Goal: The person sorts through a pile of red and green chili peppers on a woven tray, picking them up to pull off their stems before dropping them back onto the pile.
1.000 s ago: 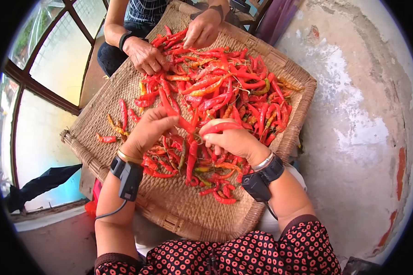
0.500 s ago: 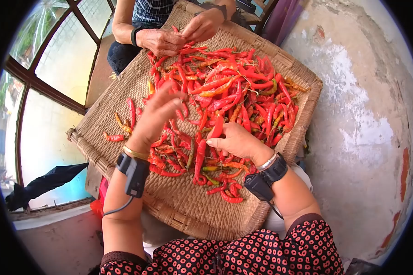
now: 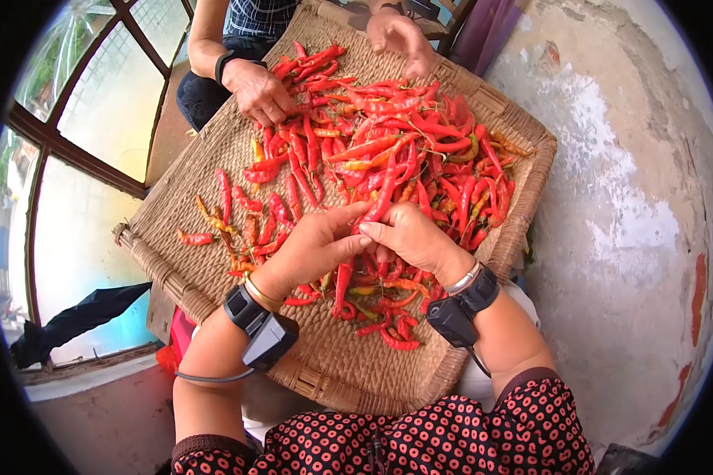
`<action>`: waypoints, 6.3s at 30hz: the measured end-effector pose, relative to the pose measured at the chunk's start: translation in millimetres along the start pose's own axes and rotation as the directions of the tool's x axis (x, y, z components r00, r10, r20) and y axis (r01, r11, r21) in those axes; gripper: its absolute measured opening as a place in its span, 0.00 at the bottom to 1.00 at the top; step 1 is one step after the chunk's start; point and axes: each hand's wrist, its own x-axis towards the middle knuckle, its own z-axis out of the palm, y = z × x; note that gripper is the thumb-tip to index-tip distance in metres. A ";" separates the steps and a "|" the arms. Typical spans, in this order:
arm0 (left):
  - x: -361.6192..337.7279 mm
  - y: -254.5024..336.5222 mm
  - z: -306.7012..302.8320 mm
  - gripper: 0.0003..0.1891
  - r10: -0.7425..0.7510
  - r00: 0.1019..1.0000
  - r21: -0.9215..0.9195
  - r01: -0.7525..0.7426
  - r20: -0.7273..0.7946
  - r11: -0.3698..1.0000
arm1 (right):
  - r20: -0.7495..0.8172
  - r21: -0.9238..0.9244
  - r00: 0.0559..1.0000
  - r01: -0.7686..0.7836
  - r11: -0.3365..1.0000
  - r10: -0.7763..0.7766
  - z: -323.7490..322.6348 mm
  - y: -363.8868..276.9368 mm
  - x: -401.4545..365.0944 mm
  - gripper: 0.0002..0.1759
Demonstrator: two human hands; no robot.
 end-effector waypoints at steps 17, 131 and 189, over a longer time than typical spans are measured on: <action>7.5 -4.7 -64.5 0.11 0.116 0.770 0.097 -0.071 -0.628 0.993 | -0.071 -0.078 0.995 0.069 0.995 -0.075 -0.9 3.4 1.5 0.15; -5.8 2.7 20.8 0.05 0.314 0.918 0.791 -0.374 0.242 0.483 | 0.237 -0.700 0.950 0.312 0.642 -0.204 -33.2 -12.4 -17.1 0.16; 10.0 -17.3 43.8 0.14 0.138 0.990 0.218 -0.126 -0.041 0.968 | -0.248 -0.666 0.904 0.103 0.739 -0.349 -41.3 -16.0 -16.8 0.11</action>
